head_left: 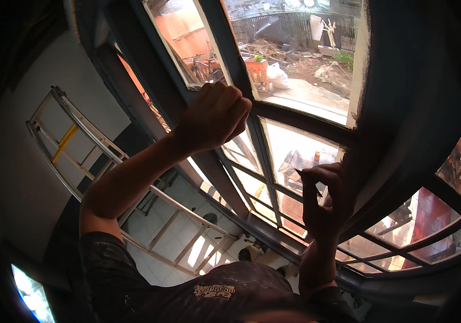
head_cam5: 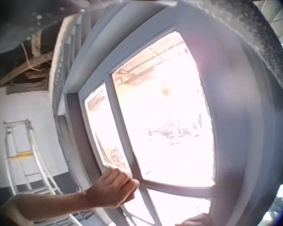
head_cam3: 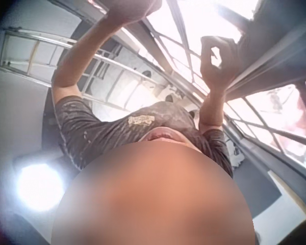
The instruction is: The person applies a white sealant to the joints of a metal window frame using a caulking gun. They move along the frame, applying the sealant to various sections and smoothing it with their finger.
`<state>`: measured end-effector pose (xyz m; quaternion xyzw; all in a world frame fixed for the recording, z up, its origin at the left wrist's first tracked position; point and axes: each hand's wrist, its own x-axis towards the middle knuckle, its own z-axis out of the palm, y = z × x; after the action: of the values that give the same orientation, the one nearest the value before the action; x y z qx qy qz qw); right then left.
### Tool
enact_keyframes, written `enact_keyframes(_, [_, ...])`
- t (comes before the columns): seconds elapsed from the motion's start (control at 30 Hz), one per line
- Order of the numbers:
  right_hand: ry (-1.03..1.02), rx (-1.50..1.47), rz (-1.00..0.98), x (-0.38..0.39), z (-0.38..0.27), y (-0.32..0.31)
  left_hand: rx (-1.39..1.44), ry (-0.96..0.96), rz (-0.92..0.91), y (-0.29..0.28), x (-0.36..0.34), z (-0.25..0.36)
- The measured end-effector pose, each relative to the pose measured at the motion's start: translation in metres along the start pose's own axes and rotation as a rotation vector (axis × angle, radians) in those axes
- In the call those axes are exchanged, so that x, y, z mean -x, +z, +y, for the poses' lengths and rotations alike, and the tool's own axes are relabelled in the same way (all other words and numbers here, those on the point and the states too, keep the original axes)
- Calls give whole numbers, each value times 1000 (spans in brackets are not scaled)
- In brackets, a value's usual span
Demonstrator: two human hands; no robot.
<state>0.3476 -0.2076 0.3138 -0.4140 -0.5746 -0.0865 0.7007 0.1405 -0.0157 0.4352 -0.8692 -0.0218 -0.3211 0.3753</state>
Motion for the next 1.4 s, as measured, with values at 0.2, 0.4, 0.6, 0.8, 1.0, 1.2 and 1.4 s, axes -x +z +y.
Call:
enact_keyframes(0.2, [-116, 76, 49, -72, -12, 31, 16, -180, 62, -10, 11, -18])
enact_keyframes(0.4, [-372, 458, 102, -148, 0, 94, 100, -262, 374, 10, -15, -55])
enact_keyframes(0.6, [-389, 697, 177, -156, -3, 125, 109, -336, 435, 24, -25, -58])
enact_keyframes(0.8, [-376, 669, 200, -156, 1, 129, -178, -337, 315, 18, -39, -43])
enact_keyframes(1.0, [-336, 554, 211, -154, -3, 130, -362, -302, 239, 30, -35, -39])
enact_keyframes(1.2, [-412, 674, 162, -156, -4, 129, -44, -289, 205, 23, 19, -30])
enact_keyframes(1.4, [-426, 841, 71, -158, -6, 143, 15, -340, 422, 12, 12, -55])
